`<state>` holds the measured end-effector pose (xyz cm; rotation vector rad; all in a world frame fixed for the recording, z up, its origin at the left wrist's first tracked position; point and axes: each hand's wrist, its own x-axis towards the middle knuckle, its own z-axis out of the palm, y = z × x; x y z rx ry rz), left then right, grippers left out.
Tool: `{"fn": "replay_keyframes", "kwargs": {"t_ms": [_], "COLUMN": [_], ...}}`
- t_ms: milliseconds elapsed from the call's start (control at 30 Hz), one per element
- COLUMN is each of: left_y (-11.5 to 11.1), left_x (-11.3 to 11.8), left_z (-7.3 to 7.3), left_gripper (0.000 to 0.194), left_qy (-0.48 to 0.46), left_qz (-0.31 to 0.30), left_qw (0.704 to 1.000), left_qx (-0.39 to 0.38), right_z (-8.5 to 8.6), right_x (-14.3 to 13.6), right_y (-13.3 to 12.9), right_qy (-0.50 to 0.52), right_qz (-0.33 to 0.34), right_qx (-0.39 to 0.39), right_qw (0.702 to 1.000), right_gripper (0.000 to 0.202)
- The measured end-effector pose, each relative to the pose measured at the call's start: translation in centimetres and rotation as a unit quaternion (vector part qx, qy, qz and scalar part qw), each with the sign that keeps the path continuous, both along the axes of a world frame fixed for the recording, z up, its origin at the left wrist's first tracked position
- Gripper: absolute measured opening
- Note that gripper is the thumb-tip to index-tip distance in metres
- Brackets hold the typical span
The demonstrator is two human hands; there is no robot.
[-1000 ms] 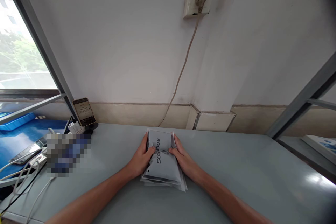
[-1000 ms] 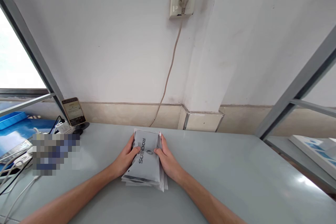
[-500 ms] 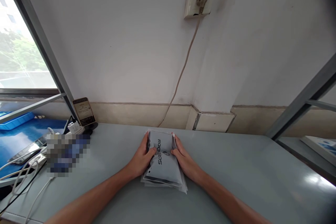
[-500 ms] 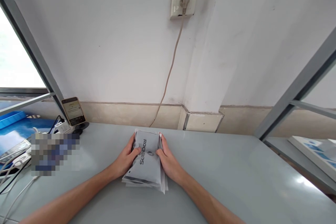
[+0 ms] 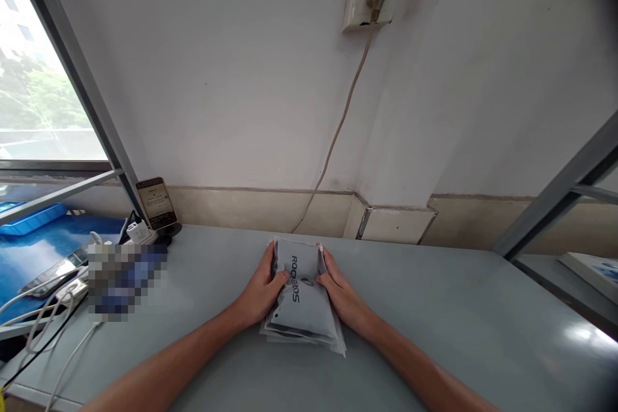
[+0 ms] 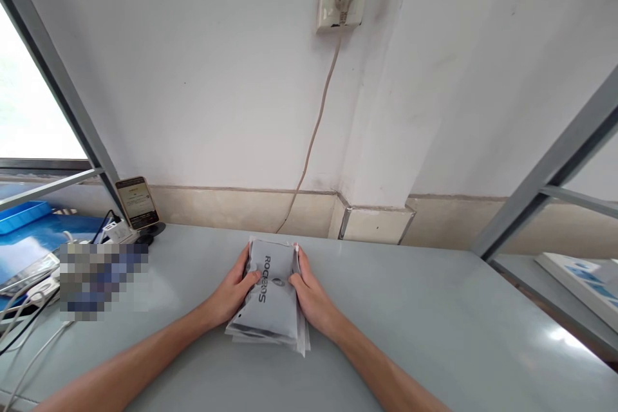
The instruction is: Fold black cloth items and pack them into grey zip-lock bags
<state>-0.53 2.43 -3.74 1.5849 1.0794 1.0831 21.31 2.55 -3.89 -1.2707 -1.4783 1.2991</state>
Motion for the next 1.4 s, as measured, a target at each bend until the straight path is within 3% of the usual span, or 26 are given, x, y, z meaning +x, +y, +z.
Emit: {"fn": "replay_keyframes", "kwargs": {"t_ms": [267, 967, 1167, 1400], "left_y": [-0.1, -0.1, -0.2, 0.0], "left_x": [-0.1, -0.1, -0.1, -0.3], "left_z": [0.1, 0.2, 0.3, -0.1], "left_gripper": [0.083, 0.073, 0.067, 0.073], "left_qy": [0.014, 0.016, 0.040, 0.089], "left_qz": [0.001, 0.001, 0.009, 0.023], "left_qw": [1.000, 1.000, 0.997, 0.993], "left_qx": [0.009, 0.024, 0.066, 0.073], "right_z": [-1.1, -0.1, -0.1, 0.0], "right_x": [0.3, 0.1, 0.0, 0.0], "right_y": [0.5, 0.0, 0.0, 0.0], "right_qy": [-0.009, -0.008, -0.020, -0.044], "right_qz": [0.001, 0.002, -0.001, 0.001], "right_qx": [0.037, 0.044, 0.052, 0.047], "right_qw": [0.999, 0.999, 0.998, 0.998], "right_gripper": [0.082, 0.080, 0.078, 0.084]}}
